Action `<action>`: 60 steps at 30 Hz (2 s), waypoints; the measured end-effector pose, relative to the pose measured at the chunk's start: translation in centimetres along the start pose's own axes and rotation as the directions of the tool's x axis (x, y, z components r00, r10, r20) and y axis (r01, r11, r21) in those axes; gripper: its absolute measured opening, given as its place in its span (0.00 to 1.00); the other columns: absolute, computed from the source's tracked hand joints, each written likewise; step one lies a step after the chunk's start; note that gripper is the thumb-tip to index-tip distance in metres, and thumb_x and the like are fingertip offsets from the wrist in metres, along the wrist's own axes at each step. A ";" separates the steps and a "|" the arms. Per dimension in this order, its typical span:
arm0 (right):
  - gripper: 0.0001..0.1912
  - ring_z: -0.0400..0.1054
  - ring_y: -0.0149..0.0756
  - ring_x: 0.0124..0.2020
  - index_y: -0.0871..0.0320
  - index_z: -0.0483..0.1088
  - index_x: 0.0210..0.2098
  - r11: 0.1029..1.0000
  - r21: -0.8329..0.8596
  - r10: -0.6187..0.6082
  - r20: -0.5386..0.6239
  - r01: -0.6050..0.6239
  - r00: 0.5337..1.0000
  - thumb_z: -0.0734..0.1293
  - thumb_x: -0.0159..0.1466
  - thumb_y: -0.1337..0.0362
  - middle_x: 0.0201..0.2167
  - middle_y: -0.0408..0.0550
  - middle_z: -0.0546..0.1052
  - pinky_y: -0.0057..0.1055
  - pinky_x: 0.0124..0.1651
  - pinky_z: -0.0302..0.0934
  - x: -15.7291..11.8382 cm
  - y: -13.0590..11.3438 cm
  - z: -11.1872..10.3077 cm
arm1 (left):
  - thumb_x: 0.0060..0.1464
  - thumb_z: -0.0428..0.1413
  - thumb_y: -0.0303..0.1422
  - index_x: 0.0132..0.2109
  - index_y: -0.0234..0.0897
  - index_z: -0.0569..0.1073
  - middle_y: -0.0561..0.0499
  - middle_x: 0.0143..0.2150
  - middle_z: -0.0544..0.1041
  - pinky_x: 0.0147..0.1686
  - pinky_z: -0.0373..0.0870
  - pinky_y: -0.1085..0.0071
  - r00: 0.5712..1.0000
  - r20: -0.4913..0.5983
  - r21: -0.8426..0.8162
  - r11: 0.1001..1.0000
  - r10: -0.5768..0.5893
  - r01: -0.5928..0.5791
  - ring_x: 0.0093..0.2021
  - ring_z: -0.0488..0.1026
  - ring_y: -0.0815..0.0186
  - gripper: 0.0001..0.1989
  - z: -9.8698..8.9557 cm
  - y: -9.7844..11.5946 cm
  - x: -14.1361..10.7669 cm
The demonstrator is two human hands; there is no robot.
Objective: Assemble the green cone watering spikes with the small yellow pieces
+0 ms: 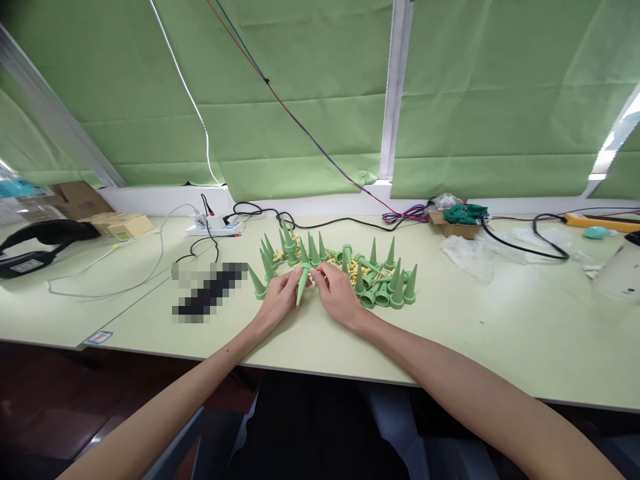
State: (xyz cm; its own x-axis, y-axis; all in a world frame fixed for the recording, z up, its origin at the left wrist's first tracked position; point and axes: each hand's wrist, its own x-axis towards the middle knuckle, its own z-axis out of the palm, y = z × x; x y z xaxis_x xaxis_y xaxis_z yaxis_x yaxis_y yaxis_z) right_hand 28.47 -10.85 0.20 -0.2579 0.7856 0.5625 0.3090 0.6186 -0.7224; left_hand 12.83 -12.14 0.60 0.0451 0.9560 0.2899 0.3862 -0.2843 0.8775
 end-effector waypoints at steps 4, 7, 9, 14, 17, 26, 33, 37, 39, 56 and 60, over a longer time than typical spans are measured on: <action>0.17 0.59 0.32 0.24 0.55 0.59 0.28 0.999 -0.011 0.037 -0.004 -0.037 0.999 0.55 0.71 0.56 0.22 0.40 0.65 0.29 0.31 0.52 0.0 0.5 0.1 | 0.62 0.46 0.50 0.29 0.37 0.65 0.55 0.19 0.64 0.26 0.60 0.70 0.997 0.005 0.048 0.996 0.075 -0.075 0.21 0.63 0.69 0.23 0.0 0.0 0.0; 0.18 0.58 0.32 0.23 0.54 0.56 0.26 0.999 -0.012 0.046 -0.008 -0.046 0.999 0.54 0.71 0.55 0.20 0.39 0.63 0.29 0.30 0.52 0.0 0.8 0.2 | 0.62 0.47 0.48 0.31 0.38 0.64 0.54 0.23 0.64 0.26 0.61 0.71 0.992 0.005 0.084 0.989 0.125 -0.125 0.24 0.64 0.68 0.19 0.1 -0.3 0.0; 0.19 0.57 0.31 0.22 0.54 0.56 0.25 0.999 -0.012 0.046 -0.013 -0.046 0.999 0.53 0.71 0.54 0.20 0.39 0.62 0.30 0.30 0.51 -0.1 0.8 0.2 | 0.62 0.48 0.46 0.32 0.38 0.63 0.54 0.26 0.65 0.26 0.62 0.72 0.986 0.000 0.096 0.982 0.165 -0.165 0.26 0.64 0.69 0.17 0.2 -0.5 0.0; 0.22 0.53 0.31 0.22 0.55 0.54 0.24 0.999 -0.008 0.048 -0.044 -0.048 0.998 0.52 0.71 0.52 0.19 0.39 0.58 0.31 0.28 0.48 -0.2 0.4 0.1 | 0.63 0.48 0.44 0.43 0.38 0.67 0.50 0.37 0.67 0.26 0.63 0.73 0.972 -0.003 0.131 0.964 0.235 -0.232 0.27 0.65 0.71 0.14 0.3 -0.8 -0.1; 0.23 0.51 0.31 0.22 0.55 0.53 0.22 0.998 0.012 0.057 -0.064 -0.056 0.996 0.52 0.71 0.51 0.18 0.39 0.56 0.31 0.28 0.47 -0.2 0.3 0.1 | 0.64 0.47 0.43 0.52 0.39 0.68 0.48 0.43 0.67 0.25 0.63 0.74 0.963 0.015 0.139 0.954 0.267 -0.267 0.27 0.64 0.73 0.16 0.2 -0.7 -0.2; 0.19 0.59 0.31 0.22 0.55 0.59 0.27 0.991 0.090 0.108 -0.096 -0.099 0.990 0.54 0.71 0.52 0.21 0.40 0.65 0.29 0.29 0.54 0.0 0.0 0.0 | 0.64 0.48 0.41 0.52 0.39 0.66 0.46 0.46 0.70 0.29 0.65 0.73 0.968 -0.084 0.150 0.963 0.237 -0.223 0.29 0.67 0.72 0.15 0.5 -0.6 -0.3; 0.17 0.61 0.31 0.25 0.56 0.64 0.30 0.998 0.040 0.039 -0.016 -0.039 0.999 0.56 0.71 0.55 0.24 0.41 0.67 0.28 0.31 0.54 -0.1 0.0 -0.1 | 0.65 0.39 0.50 0.25 0.36 0.63 0.54 0.16 0.63 0.26 0.59 0.70 0.994 -0.109 -0.002 1.000 0.024 -0.024 0.20 0.62 0.69 0.27 0.2 -0.9 0.0; 0.16 0.60 0.31 0.26 0.56 0.63 0.29 0.999 0.038 -0.002 0.028 0.001 1.000 0.56 0.71 0.56 0.25 0.41 0.67 0.28 0.32 0.54 -0.1 0.2 0.1 | 0.63 0.42 0.51 0.22 0.36 0.60 0.55 0.16 0.62 0.24 0.57 0.71 0.997 -0.077 -0.032 0.999 0.011 -0.014 0.19 0.61 0.70 0.28 0.2 -0.9 0.0; 0.16 0.60 0.31 0.26 0.56 0.62 0.29 0.999 0.041 0.006 0.032 -0.007 0.999 0.56 0.71 0.57 0.25 0.41 0.67 0.28 0.32 0.53 -0.1 0.3 0.1 | 0.63 0.43 0.51 0.23 0.36 0.61 0.55 0.17 0.62 0.24 0.57 0.71 0.998 -0.060 -0.016 0.999 0.031 -0.032 0.20 0.60 0.70 0.27 0.1 -0.7 -0.1; 0.22 0.56 0.31 0.22 0.55 0.56 0.23 0.996 -0.022 0.088 -0.033 -0.089 0.996 0.54 0.71 0.54 0.19 0.39 0.62 0.30 0.29 0.49 0.1 1.1 0.2 | 0.63 0.49 0.41 0.52 0.40 0.67 0.45 0.50 0.68 0.27 0.68 0.73 0.972 0.021 0.141 0.962 0.232 -0.233 0.32 0.69 0.71 0.15 0.6 -1.3 -0.2; 0.21 0.58 0.31 0.22 0.56 0.59 0.24 0.995 -0.040 0.091 -0.065 -0.094 0.994 0.55 0.71 0.54 0.21 0.40 0.66 0.30 0.30 0.50 0.1 0.5 0.0 | 0.62 0.50 0.43 0.49 0.39 0.67 0.47 0.48 0.70 0.29 0.67 0.73 0.978 -0.089 0.143 0.974 0.188 -0.174 0.31 0.70 0.71 0.14 0.5 -0.8 -0.2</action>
State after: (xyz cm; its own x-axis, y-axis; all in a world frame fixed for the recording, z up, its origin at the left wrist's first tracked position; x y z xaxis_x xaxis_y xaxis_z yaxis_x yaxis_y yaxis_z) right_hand 28.59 -10.46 -0.06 -0.1684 0.8377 0.5196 0.3685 0.5424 -0.7550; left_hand 13.00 -12.05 -0.33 0.0342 0.8752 0.4825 0.4999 -0.4330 0.7500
